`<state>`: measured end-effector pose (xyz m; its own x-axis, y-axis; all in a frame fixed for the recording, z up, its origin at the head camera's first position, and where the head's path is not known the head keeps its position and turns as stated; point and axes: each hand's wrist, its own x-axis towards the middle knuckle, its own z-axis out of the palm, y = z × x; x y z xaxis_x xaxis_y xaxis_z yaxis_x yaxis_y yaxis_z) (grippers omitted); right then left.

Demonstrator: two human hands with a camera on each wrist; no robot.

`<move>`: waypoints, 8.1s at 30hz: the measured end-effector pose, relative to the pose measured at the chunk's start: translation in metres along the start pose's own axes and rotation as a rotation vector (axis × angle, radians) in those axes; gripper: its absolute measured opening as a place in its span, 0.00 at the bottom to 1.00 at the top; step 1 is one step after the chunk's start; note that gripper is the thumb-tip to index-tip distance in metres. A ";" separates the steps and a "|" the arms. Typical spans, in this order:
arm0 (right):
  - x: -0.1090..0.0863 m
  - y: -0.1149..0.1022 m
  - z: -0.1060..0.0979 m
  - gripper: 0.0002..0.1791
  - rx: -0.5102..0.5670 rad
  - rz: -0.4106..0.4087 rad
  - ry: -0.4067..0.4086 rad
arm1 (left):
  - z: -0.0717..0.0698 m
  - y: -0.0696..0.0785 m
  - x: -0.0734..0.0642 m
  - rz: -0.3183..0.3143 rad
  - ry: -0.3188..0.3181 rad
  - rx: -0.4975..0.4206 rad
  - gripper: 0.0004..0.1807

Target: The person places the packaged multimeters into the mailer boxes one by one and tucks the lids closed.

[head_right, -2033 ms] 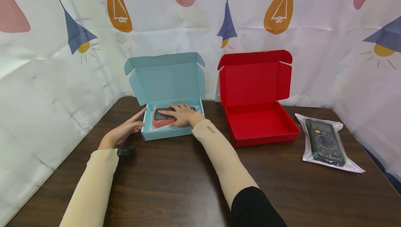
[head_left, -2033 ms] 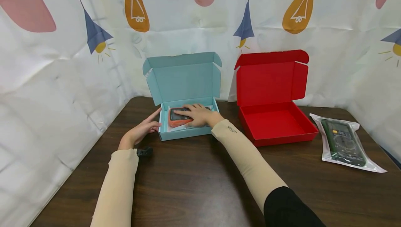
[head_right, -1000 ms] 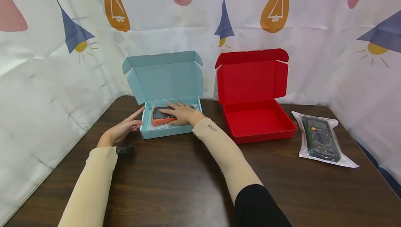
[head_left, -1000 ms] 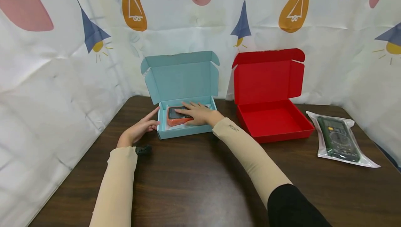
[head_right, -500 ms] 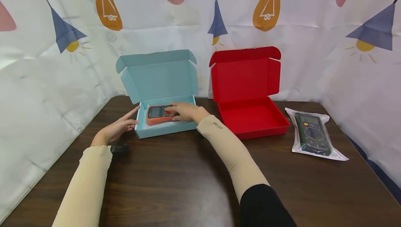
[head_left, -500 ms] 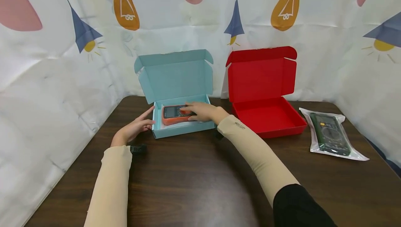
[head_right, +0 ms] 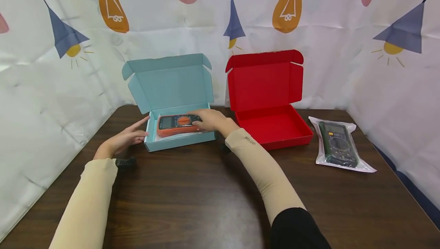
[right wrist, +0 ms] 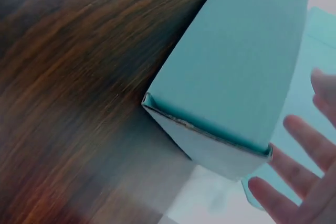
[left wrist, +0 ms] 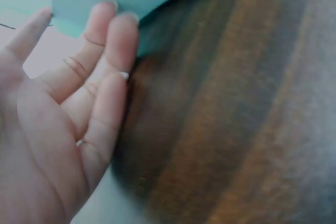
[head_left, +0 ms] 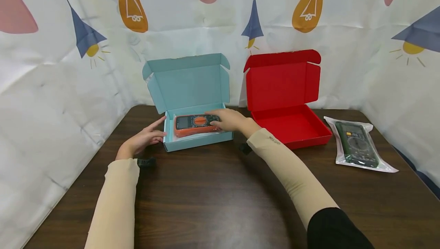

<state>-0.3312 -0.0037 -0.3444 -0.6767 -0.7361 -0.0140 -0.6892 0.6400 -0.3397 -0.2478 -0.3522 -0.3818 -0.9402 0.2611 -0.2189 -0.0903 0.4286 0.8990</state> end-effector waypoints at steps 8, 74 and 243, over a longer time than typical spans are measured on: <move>-0.013 0.010 -0.008 0.30 0.192 0.105 0.203 | -0.006 0.012 -0.001 -0.009 0.011 0.086 0.42; -0.006 0.005 -0.024 0.50 0.839 0.070 0.447 | 0.027 0.091 0.010 0.170 0.654 -0.036 0.40; -0.067 0.000 -0.001 0.28 1.041 -0.001 0.372 | 0.007 0.045 -0.020 0.477 0.263 -0.148 0.25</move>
<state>-0.2864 0.0454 -0.3425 -0.8323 -0.5123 0.2116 -0.2537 0.0128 -0.9672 -0.2306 -0.3322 -0.3396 -0.9366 0.1638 0.3098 0.3376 0.1847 0.9230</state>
